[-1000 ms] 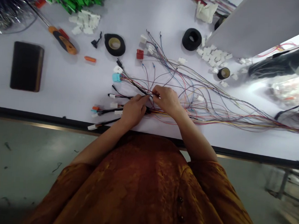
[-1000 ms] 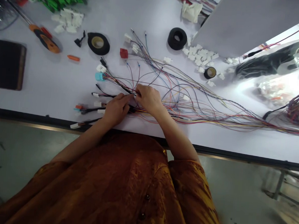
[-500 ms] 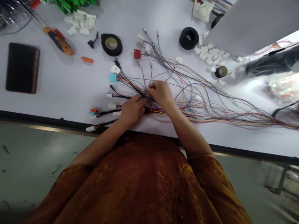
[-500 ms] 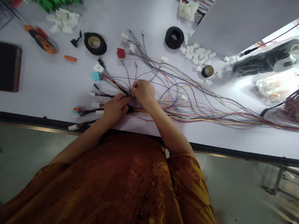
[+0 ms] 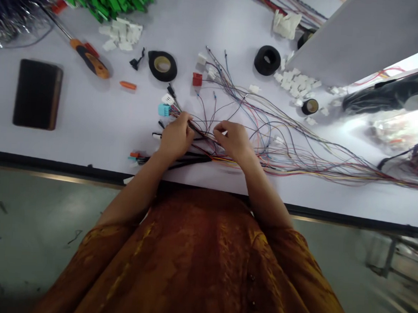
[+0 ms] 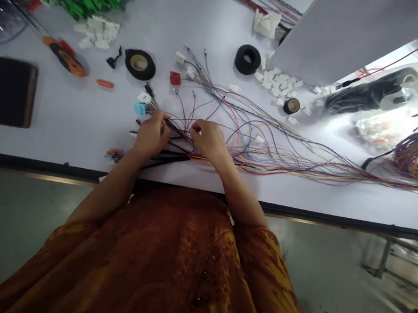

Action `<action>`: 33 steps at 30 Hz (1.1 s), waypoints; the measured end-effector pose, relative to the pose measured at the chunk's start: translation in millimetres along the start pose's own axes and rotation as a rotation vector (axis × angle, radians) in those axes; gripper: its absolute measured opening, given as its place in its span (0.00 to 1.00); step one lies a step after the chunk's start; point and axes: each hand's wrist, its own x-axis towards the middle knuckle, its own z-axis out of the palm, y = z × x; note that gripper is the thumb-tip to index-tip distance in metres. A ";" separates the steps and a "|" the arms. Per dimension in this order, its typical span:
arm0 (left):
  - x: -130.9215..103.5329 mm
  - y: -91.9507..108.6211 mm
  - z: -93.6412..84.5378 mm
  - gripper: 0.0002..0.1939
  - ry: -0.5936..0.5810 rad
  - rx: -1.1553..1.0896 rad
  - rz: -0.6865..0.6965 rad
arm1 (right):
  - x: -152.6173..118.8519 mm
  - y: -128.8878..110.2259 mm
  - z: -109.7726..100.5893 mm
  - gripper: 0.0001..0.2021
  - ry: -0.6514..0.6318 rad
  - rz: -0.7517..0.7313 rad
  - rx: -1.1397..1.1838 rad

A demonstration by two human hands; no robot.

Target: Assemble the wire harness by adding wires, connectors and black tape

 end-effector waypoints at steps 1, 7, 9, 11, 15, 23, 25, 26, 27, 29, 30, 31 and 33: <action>-0.9 -0.8 0.9 0.16 0.017 -0.015 0.007 | -2.1 -1.7 -8.7 0.11 0.042 -0.002 -0.021; -4.2 -3.9 -0.6 0.10 0.046 -0.037 0.065 | 26.8 1.8 -22.0 0.14 0.069 0.050 -0.196; -3.8 -4.4 -1.8 0.09 0.038 -0.034 0.086 | 41.1 4.1 -5.7 0.15 -0.005 0.052 -0.164; -3.2 -4.5 -2.7 0.08 0.037 -0.020 0.109 | 49.7 4.9 13.4 0.13 0.019 0.055 -0.075; -2.6 -4.0 -3.5 0.08 0.052 0.013 0.121 | 45.5 7.9 34.7 0.05 0.117 0.144 0.250; -2.1 -7.5 -4.5 0.10 0.045 -0.046 0.090 | 22.4 24.8 24.8 0.07 0.359 0.308 0.740; -2.4 -8.4 -6.5 0.10 0.033 -0.066 0.102 | 18.7 26.9 23.3 0.08 0.369 0.291 0.704; -2.5 -8.6 -7.6 0.10 0.025 -0.077 0.107 | 16.8 27.8 22.7 0.09 0.371 0.282 0.669; -2.7 -8.8 -8.7 0.11 0.020 -0.087 0.112 | 15.1 28.8 22.0 0.10 0.369 0.274 0.634; -2.7 -9.4 -10.6 0.11 0.015 -0.114 0.122 | 13.3 30.3 20.9 0.12 0.359 0.251 0.596; -2.5 -9.9 -11.4 0.11 0.014 -0.131 0.123 | 13.2 30.3 20.4 0.13 0.348 0.235 0.602; -2.1 -10.7 -12.3 0.11 0.015 -0.154 0.117 | 13.8 29.5 20.0 0.14 0.332 0.217 0.621; -1.2 -12.7 -13.9 0.11 0.022 -0.229 0.073 | 16.3 24.6 19.7 0.15 0.301 0.173 0.686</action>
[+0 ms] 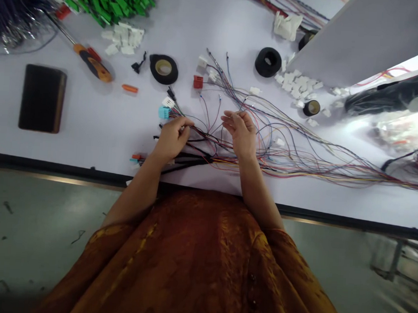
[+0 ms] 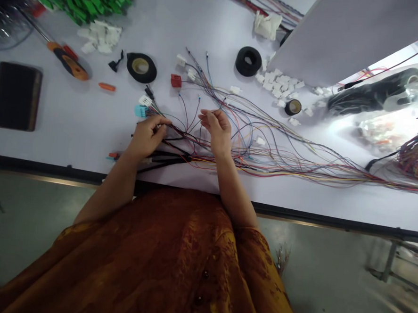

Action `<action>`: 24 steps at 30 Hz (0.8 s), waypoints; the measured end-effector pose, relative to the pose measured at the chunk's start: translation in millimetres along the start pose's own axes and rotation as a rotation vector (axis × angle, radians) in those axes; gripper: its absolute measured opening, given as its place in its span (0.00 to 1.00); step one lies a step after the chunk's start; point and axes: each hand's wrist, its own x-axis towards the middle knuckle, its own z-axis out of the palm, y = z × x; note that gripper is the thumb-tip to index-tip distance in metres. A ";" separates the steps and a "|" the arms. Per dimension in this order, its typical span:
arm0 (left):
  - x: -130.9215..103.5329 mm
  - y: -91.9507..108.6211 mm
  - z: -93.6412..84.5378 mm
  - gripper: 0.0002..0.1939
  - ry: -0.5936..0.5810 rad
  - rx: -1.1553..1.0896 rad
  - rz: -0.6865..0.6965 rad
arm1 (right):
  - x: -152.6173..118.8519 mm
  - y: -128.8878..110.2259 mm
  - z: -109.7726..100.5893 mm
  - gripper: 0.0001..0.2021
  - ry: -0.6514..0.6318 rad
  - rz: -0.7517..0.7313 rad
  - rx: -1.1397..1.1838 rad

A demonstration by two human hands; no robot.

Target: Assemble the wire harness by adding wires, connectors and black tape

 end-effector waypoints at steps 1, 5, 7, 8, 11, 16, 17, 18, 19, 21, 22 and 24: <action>0.4 -0.9 -1.1 0.12 0.007 -0.055 -0.033 | 0.3 -3.3 3.0 0.14 -0.021 -0.014 0.036; 0.3 -1.5 -5.2 0.16 -0.007 -0.386 -0.153 | -3.8 -22.2 17.8 0.13 -0.104 -0.107 0.019; -0.8 0.0 -6.8 0.18 -0.016 -0.535 -0.172 | -8.4 -31.0 23.3 0.12 -0.193 -0.171 -0.113; -1.5 0.9 -7.6 0.18 -0.016 -0.584 -0.172 | -10.8 -34.2 25.0 0.11 -0.243 -0.209 -0.179; -3.2 2.1 -9.0 0.19 0.007 -0.649 -0.154 | -15.8 -38.0 26.5 0.10 -0.339 -0.315 -0.292; -3.0 1.4 -7.9 0.18 0.071 -0.839 -0.177 | -16.6 -32.7 23.8 0.09 -0.299 -0.404 -0.340; -2.5 1.6 -7.4 0.18 0.090 -0.902 -0.183 | -16.3 -31.3 23.3 0.09 -0.287 -0.425 -0.331; -1.9 2.1 -7.0 0.17 0.106 -0.961 -0.188 | -16.0 -29.9 22.8 0.08 -0.276 -0.449 -0.314; -1.4 2.7 -6.6 0.17 0.121 -1.012 -0.190 | -15.7 -28.6 22.4 0.08 -0.268 -0.474 -0.293; -0.4 4.3 -6.5 0.16 0.134 -1.078 -0.192 | -15.3 -26.2 21.7 0.07 -0.258 -0.511 -0.263; 0.0 5.1 -6.6 0.15 0.136 -1.097 -0.192 | -15.2 -25.2 21.3 0.06 -0.256 -0.522 -0.258; 0.7 6.6 -7.1 0.15 0.130 -1.104 -0.193 | -15.3 -23.2 20.5 0.06 -0.258 -0.534 -0.265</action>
